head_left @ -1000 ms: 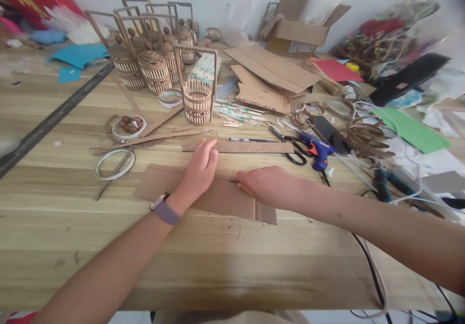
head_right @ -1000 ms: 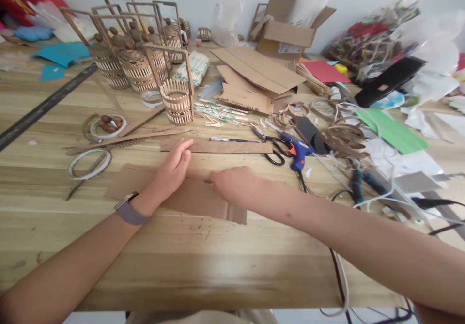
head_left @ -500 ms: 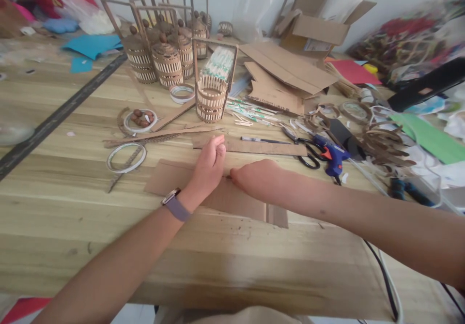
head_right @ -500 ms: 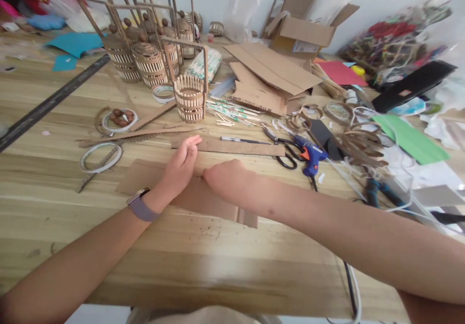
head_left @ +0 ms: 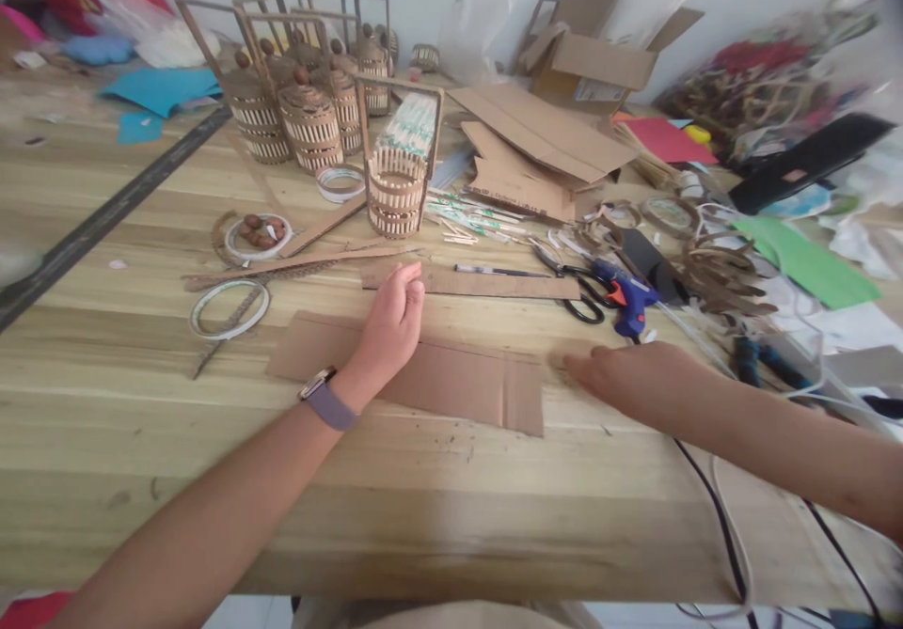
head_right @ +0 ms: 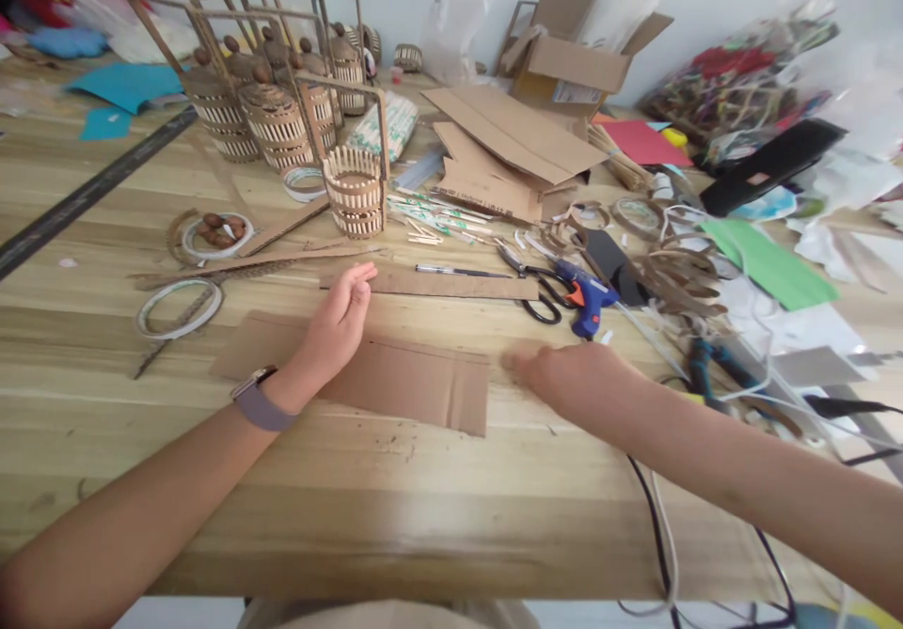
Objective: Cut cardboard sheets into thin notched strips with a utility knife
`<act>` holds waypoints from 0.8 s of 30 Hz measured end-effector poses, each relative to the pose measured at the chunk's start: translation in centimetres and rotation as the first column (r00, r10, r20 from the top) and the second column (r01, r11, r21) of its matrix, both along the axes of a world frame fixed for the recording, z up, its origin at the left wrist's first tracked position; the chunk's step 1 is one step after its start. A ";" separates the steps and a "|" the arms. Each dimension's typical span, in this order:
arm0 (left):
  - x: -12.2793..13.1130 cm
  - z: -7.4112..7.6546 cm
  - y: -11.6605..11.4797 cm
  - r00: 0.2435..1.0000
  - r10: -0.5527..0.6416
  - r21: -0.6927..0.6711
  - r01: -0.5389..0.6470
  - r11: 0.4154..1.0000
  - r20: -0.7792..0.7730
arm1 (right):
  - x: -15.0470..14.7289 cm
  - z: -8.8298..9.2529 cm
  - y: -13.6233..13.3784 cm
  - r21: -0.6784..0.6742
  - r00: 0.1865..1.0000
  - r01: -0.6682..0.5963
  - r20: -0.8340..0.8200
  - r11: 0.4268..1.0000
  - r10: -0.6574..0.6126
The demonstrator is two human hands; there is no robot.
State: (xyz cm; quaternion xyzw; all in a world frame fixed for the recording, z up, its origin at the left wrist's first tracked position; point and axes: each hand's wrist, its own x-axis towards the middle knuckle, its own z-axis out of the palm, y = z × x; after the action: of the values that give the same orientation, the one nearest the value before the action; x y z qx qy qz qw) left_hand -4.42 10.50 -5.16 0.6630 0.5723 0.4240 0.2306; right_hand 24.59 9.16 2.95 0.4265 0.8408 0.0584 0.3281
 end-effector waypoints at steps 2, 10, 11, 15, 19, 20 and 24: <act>0.1 -0.1 0.1 1.000 0.002 0.005 -0.002 1.000 -0.010 | 0.9 0.5 -0.1 -0.011 0.998 0.057 -0.007 0.998 -0.057; 0.1 0.7 -0.2 1.000 0.001 0.034 0.000 0.999 -0.016 | -5.5 -0.1 -2.1 -0.104 0.919 0.028 -0.388 0.994 -0.066; -0.1 1.0 -0.2 0.999 -0.006 0.048 0.008 0.999 -0.038 | -6.0 -0.5 -2.3 -0.123 0.918 -0.001 -0.393 0.992 -0.047; -2.0 2.0 -0.2 0.975 -0.006 0.126 0.035 0.991 -0.222 | -4.2 -1.3 -2.5 -0.124 0.929 -0.003 -0.368 0.992 -0.044; -4.2 1.2 -0.6 0.891 0.027 0.135 0.038 0.990 -0.453 | -1.3 -0.8 -2.0 -0.112 0.939 0.012 -0.339 0.994 -0.050; -4.4 0.7 -0.8 0.863 0.032 0.126 0.037 0.991 -0.504 | -1.3 -0.5 -1.9 -0.098 0.944 0.019 -0.327 0.995 -0.050; -4.3 -0.6 -1.5 0.759 0.046 0.076 0.004 0.997 -0.649 | -4.7 1.1 -1.1 -0.041 0.961 0.013 -0.276 0.999 -0.024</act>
State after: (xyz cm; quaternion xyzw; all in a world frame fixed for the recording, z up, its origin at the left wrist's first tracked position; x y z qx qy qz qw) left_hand -8.77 9.04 -5.79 0.7703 0.6083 0.1908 -0.0114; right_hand 19.91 8.11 4.01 0.4318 0.8754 -0.0209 0.2162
